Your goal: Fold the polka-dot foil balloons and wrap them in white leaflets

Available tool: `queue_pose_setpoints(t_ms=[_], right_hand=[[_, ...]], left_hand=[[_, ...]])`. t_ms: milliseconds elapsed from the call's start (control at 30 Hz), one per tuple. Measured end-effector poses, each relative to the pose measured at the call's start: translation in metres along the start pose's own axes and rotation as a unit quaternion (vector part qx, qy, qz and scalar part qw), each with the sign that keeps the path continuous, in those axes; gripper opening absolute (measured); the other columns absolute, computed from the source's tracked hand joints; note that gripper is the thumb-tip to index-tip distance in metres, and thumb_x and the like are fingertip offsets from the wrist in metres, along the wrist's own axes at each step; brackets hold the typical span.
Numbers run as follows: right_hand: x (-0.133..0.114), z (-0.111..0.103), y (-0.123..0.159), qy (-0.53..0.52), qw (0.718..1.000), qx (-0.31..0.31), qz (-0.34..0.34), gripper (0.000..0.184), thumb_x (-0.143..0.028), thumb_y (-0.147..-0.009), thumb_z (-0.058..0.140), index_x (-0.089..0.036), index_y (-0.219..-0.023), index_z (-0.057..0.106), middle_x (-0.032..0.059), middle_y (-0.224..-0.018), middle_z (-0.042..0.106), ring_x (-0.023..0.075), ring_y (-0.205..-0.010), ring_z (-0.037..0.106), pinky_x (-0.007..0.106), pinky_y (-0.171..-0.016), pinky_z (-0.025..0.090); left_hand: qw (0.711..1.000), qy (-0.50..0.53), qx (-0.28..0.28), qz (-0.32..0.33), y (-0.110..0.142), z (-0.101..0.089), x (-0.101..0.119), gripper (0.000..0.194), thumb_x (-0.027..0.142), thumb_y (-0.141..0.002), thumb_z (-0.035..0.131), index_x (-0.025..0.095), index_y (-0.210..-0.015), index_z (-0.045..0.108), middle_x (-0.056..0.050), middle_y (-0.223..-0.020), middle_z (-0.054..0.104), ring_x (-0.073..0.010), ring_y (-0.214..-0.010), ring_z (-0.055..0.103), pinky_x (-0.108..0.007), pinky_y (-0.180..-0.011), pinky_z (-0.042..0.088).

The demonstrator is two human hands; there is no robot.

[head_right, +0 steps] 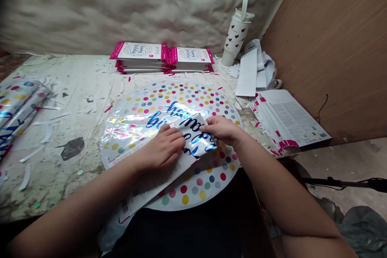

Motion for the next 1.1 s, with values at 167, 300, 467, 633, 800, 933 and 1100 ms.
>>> queue_pose_setpoints(t_ms=[167, 300, 467, 633, 800, 933, 1100], right_hand=[[-0.013, 0.014, -0.004, 0.064, 0.996, -0.001, -0.056, 0.021, -0.021, -0.062, 0.074, -0.014, -0.072, 0.057, -0.0036, -0.054, 0.058, 0.007, -0.046, 0.053, 0.016, -0.041, 0.042], [-0.029, 0.021, -0.007, 0.145, 0.986, 0.019, -0.073, 0.01, -0.01, -0.063, 0.065, -0.014, -0.067, 0.057, -0.0066, -0.042, 0.051, 0.0064, -0.038, 0.046, 0.017, -0.037, 0.037], [-0.044, 0.02, 0.014, 0.203, 0.959, -0.002, -0.196, 0.014, -0.013, -0.068, 0.06, -0.016, -0.08, 0.067, 0.0001, -0.07, 0.065, 0.0114, -0.062, 0.06, 0.024, -0.06, 0.05], [-0.033, 0.033, 0.039, 0.039, 0.941, 0.032, -0.334, 0.047, -0.029, -0.069, 0.071, -0.022, -0.113, 0.058, 0.0059, -0.103, 0.066, 0.0193, -0.092, 0.061, 0.036, -0.081, 0.051], [-0.026, 0.044, 0.045, -0.053, 0.904, 0.065, -0.42, 0.019, -0.031, -0.081, 0.061, -0.023, -0.098, 0.065, 0.0033, -0.097, 0.068, 0.0199, -0.093, 0.061, 0.037, -0.084, 0.049], [-0.028, 0.05, 0.044, -0.04, 0.907, 0.05, -0.415, 0.023, -0.032, -0.079, 0.063, -0.024, -0.1, 0.062, 0.0049, -0.103, 0.066, 0.0215, -0.097, 0.06, 0.039, -0.085, 0.049], [-0.038, 0.049, 0.052, -0.038, 0.905, 0.072, -0.418, 0.036, -0.032, -0.069, 0.073, -0.025, -0.101, 0.06, 0.003, -0.1, 0.067, 0.0201, -0.093, 0.061, 0.036, -0.082, 0.05]], left_hand=[[1.0, -0.015, 0.007, 0.001, -0.005, -0.01, 0.007, 0.013, 0.021, -0.08, 0.039, 0.016, -0.08, 0.051, -0.008, -0.083, 0.054, -0.0225, -0.082, 0.045, -0.04, -0.078, 0.031], [0.999, -0.043, 0.022, -0.01, -0.009, -0.02, 0.01, 0.015, 0.019, -0.082, 0.037, 0.015, -0.08, 0.052, -0.009, -0.084, 0.055, -0.0226, -0.082, 0.045, -0.039, -0.078, 0.032], [0.993, -0.077, 0.067, -0.053, -0.004, -0.036, 0.005, 0.014, 0.019, -0.081, 0.038, 0.015, -0.079, 0.051, -0.008, -0.082, 0.054, -0.0233, -0.08, 0.045, -0.041, -0.075, 0.033], [0.956, -0.115, 0.233, -0.135, 0.006, -0.075, 0.006, 0.009, 0.02, -0.082, 0.042, 0.018, -0.084, 0.051, -0.009, -0.086, 0.055, -0.0264, -0.089, 0.047, -0.045, -0.081, 0.033], [0.848, 0.049, 0.5, -0.168, 0.034, -0.095, 0.006, 0.045, 0.027, -0.078, 0.055, 0.024, -0.121, 0.041, -0.007, -0.129, 0.039, -0.0319, -0.121, 0.034, -0.052, -0.101, 0.022], [0.83, 0.371, 0.385, -0.159, 0.034, -0.072, 0.002, 0.048, 0.025, -0.079, 0.056, 0.024, -0.123, 0.037, -0.007, -0.114, 0.051, -0.025, -0.108, 0.05, -0.042, -0.089, 0.043], [0.761, 0.488, 0.363, -0.226, 0.034, -0.075, 0.004, 0.05, 0.019, -0.07, 0.07, 0.022, -0.115, 0.048, -0.006, -0.111, 0.059, -0.0235, -0.104, 0.055, -0.034, -0.085, 0.047]])
Point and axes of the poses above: each hand's wrist, its own y-axis away from the middle knuckle, its own z-axis out of the palm, x = y × z, the point moved 3 cm from there along -y, towards the middle knuckle
